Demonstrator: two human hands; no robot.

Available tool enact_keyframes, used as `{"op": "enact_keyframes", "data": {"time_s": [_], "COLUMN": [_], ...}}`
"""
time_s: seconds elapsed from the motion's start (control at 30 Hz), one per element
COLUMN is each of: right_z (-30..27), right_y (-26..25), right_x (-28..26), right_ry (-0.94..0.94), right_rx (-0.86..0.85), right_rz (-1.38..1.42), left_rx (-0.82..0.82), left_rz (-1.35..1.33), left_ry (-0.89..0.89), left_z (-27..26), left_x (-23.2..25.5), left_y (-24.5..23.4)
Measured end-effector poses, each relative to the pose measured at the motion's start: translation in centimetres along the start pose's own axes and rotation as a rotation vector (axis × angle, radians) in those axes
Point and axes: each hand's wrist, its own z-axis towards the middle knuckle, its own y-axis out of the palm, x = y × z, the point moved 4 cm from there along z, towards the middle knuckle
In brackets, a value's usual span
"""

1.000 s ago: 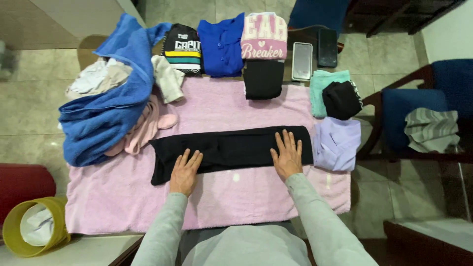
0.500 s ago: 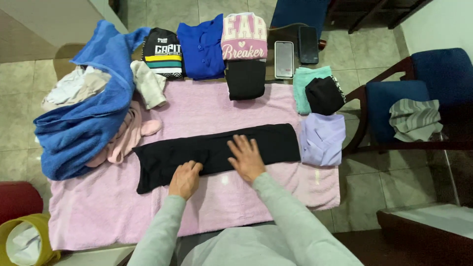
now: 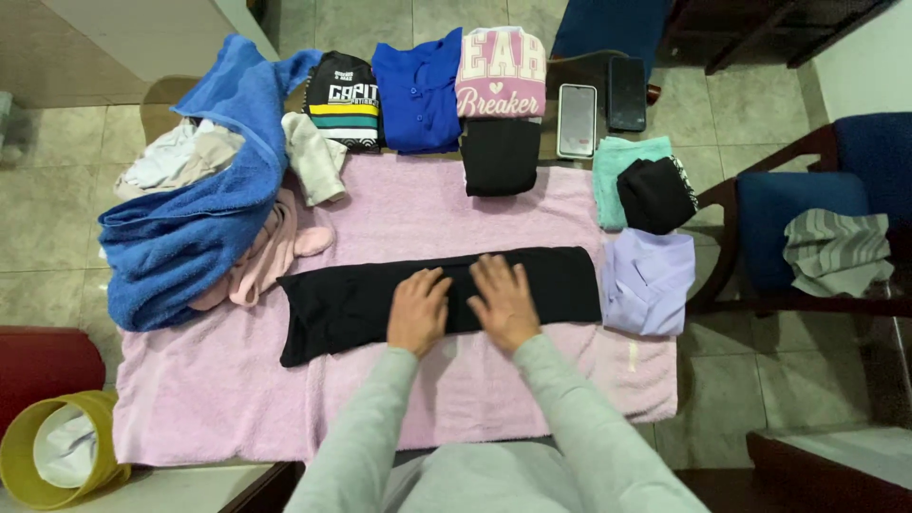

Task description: The person folds a black t-shirt and a beige t-shirt on a pink towel-covered table. They smooth the fabric, fold the sleeves and sides, then roll each shirt into a compact bundle and place it on a growing stack of folded clothes.

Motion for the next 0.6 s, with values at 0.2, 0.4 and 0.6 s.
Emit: {"op": "enact_keyframes", "data": {"time_s": [0.2, 0.4, 0.6], "right_z": [0.5, -0.5, 1.4], "right_y": [1.0, -1.6, -1.5], "right_x": [2.2, 7.9, 2.0], "right_ry": [0.038, 0.206, 0.031], "right_rx": [-0.027, 0.004, 0.052], "right_rz": [-0.103, -0.211, -0.076], "left_rx": [-0.206, -0.224, -0.195], "left_rz": [0.158, 0.194, 0.218], "left_ry": [-0.146, -0.321, -0.334], "left_z": [0.3, -1.2, -1.8], "left_x": [-2.6, -5.8, -6.9], "left_y": [1.2, -0.4, 1.6]}}
